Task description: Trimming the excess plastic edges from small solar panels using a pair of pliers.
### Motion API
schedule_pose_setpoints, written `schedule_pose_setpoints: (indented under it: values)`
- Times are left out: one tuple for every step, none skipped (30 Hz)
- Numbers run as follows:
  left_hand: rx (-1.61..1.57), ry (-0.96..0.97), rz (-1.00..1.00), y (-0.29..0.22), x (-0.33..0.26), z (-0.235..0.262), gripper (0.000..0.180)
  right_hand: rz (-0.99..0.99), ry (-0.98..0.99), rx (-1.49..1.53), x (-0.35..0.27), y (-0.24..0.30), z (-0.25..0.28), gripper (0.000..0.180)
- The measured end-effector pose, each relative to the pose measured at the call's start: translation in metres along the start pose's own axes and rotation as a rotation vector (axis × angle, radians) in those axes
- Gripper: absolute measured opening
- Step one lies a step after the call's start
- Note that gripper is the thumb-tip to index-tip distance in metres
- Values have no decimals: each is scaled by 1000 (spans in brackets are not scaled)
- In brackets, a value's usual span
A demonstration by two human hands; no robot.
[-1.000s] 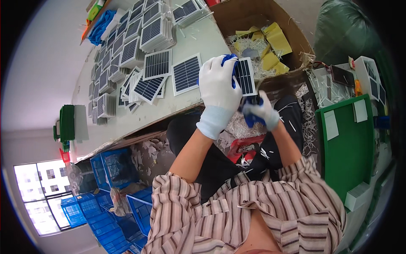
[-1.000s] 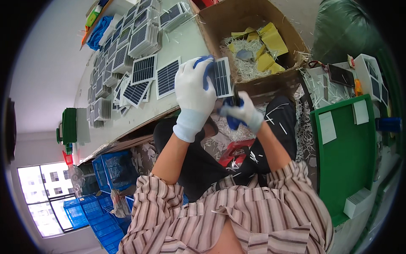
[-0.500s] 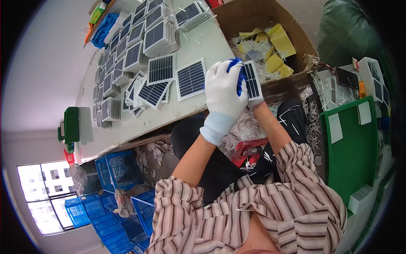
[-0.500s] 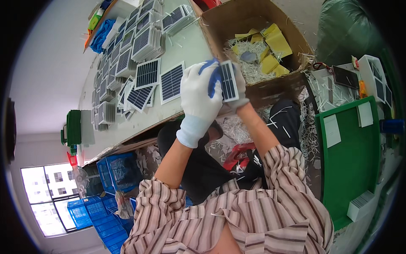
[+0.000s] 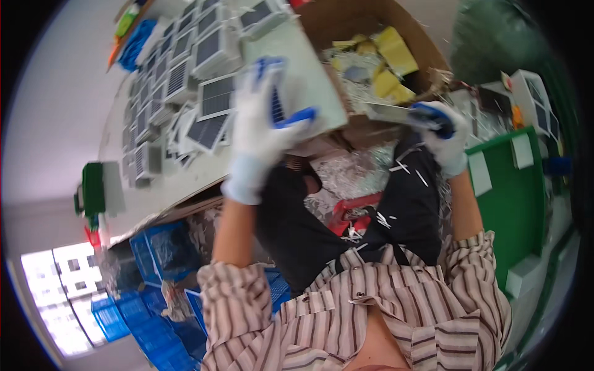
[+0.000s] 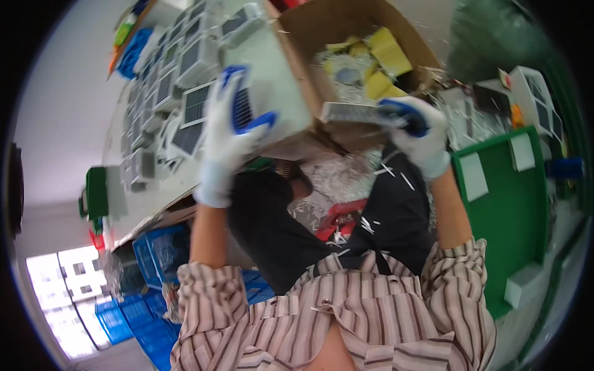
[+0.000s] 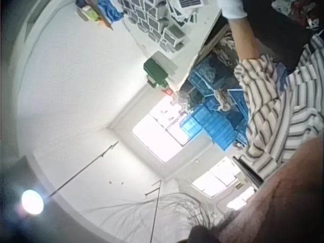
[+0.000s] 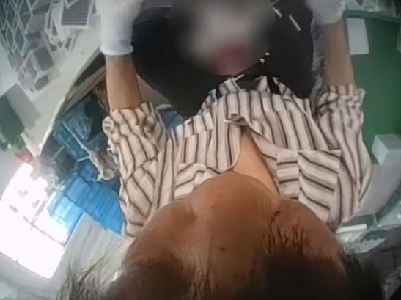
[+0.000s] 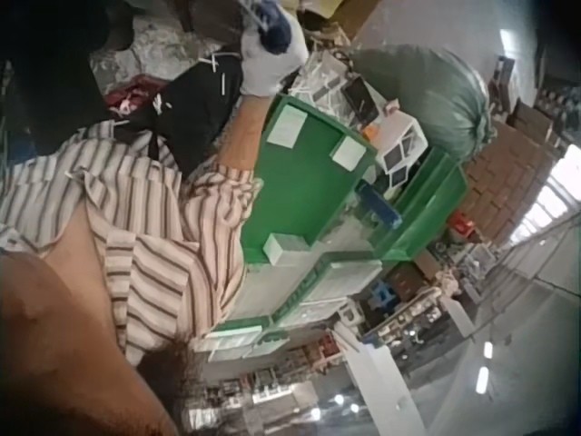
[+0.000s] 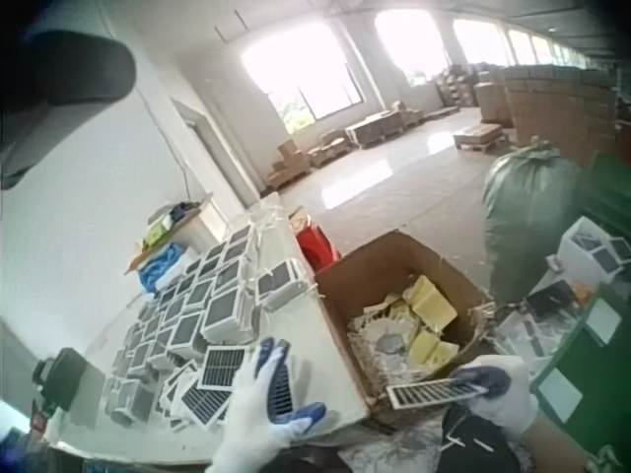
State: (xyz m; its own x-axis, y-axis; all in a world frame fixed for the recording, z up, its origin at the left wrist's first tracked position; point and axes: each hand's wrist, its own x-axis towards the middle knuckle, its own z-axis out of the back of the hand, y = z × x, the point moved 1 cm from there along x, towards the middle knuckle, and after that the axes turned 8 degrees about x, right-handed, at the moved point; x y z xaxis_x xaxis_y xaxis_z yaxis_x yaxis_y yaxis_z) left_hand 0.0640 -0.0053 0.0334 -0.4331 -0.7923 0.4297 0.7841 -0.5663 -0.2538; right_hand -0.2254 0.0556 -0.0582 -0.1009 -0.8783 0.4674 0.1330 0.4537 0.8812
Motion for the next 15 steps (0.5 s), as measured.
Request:
schedule_pose_setpoints:
  values:
    - [134,134,36,17,-3,15,72,-278,-90,220,-9,6,20,18]
    - [212,251,35,45,-15,15,72,-403,-64,80,-18,4,62,13]
    - [177,231,14,50,-17,16,70,-676,-35,53,-24,1,97,9]
    - [228,246,-5,42,-15,22,63,-732,-57,73,-29,2,119,13]
    - [220,216,25,31,-11,19,57,-765,-37,-7,-44,-11,159,15]
    - [161,165,39,21,-7,15,51,-790,-6,-76,-57,-23,196,17]
    - [185,148,43,21,-7,11,49,-797,-30,-92,-62,-22,209,17]
    - [213,130,49,20,-6,7,47,-960,17,-207,-68,-21,218,19]
    - [244,115,21,19,-4,0,42,-1121,69,-317,-72,-23,228,21]
    - [239,114,16,14,-3,-4,42,-1156,108,-289,-81,-41,238,22]
    - [202,95,5,9,-1,-10,41,-1135,109,-305,-91,-54,244,22]
    - [188,72,4,5,0,-11,39,-1101,129,-306,-96,-71,241,23]
    - [95,38,44,2,-3,-2,37,-1105,159,-342,-95,-81,230,24]
    - [37,-37,51,4,-2,-10,37,-1148,80,-397,-101,-80,224,23]
    - [130,-25,33,9,-4,-6,38,-992,82,-508,-111,-98,230,24]
